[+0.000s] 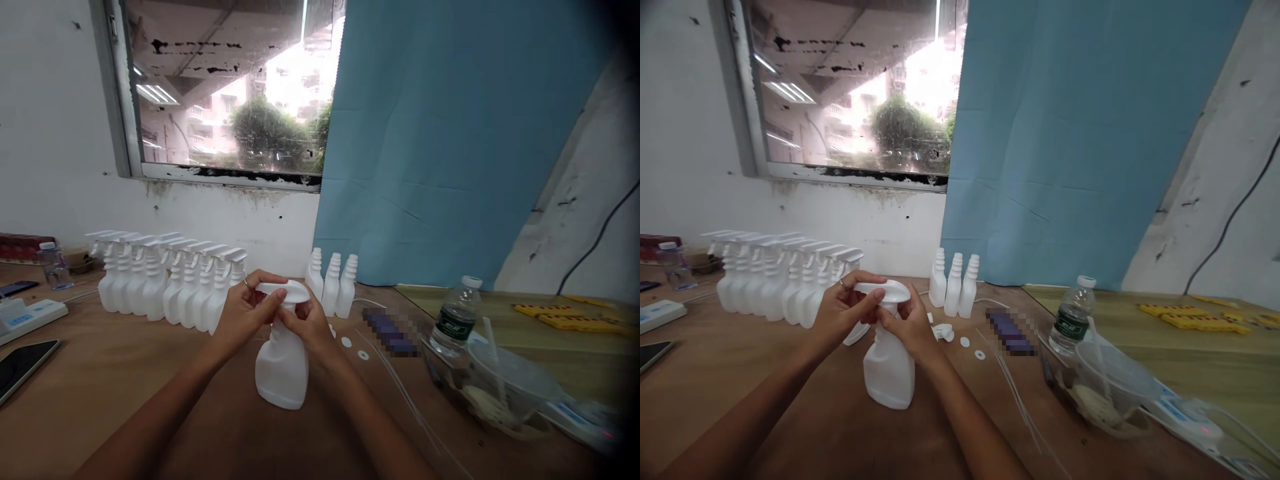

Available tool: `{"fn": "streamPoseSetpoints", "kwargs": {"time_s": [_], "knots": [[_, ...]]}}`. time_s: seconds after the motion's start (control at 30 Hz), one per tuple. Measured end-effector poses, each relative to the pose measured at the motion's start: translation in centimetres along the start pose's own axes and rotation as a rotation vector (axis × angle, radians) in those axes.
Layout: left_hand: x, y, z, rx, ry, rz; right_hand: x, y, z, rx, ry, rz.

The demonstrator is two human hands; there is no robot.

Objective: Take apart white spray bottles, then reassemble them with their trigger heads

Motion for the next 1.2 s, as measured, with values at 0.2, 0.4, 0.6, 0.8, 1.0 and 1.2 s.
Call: {"fn": "streamPoseSetpoints", "kwargs": {"time_s": [0.2, 0.4, 0.6, 0.8, 1.0, 1.2], "knots": [[0.4, -0.6, -0.4, -0.015, 0.022, 0.151, -0.4, 1.1, 0.4, 0.004, -0.070, -0.119], [0.3, -0.4, -0.6, -0.038, -0.053, 0.086, -0.5, 0.9, 0.4, 0.022, -0.031, -0.080], [0.1, -0.4, -0.6, -0.021, -0.069, 0.057, -0.6, 1.2, 0.3, 0.034, -0.036, -0.143], [0.2, -0.8, -0.5, -0.007, -0.069, 0.053, 0.2, 0.6, 0.2, 0.003, -0.023, -0.076], [0.2, -0.8, -0.3, -0.002, -0.052, 0.047, 0.7, 0.5, 0.1, 0.037, -0.031, -0.074], [0.3, -0.5, -0.1, 0.013, -0.018, 0.010, -0.2, 1.5, 0.3, -0.002, -0.035, -0.089]]}}
Point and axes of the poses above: each hand's wrist, its own z-axis away from the middle knuckle, its own x-axis out of the palm, y = z × x, the point moved 1 cm from there along -z, towards the middle knuckle, and after that the axes turned 3 degrees about -x, right-handed, at the moved point
